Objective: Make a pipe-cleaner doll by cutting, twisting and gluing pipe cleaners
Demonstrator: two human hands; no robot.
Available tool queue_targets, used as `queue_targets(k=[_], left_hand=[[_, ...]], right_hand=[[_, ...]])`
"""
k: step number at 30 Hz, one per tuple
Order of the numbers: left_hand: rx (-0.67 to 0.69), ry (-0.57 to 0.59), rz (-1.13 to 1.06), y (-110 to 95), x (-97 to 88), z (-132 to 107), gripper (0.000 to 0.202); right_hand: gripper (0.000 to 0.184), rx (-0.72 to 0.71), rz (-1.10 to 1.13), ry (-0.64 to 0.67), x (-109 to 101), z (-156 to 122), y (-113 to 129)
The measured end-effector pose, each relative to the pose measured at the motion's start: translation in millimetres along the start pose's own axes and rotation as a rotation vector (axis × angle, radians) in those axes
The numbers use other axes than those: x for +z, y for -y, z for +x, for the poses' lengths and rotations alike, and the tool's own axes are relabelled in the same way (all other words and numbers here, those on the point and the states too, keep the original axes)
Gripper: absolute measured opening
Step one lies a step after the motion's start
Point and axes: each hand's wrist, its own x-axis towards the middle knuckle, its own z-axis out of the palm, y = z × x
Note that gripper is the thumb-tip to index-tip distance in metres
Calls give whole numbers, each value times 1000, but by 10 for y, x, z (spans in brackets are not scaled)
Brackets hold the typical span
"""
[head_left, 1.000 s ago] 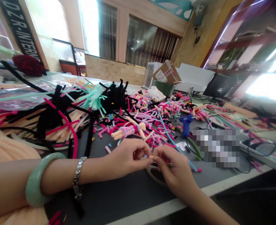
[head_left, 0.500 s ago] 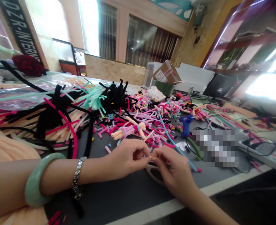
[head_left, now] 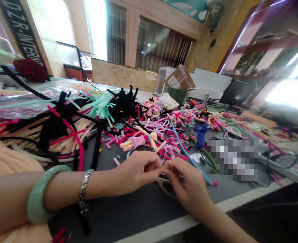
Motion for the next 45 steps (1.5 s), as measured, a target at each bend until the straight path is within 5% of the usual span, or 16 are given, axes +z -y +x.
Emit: queue_targets(k=[30,45], left_hand=[[-29,-47,109,-53,-32,9,35],[-67,-67,-25,-41,6,6,15]], right_hand=[[13,37,39,18,-2,10,7],[14,37,56,1,7,-4,-20]])
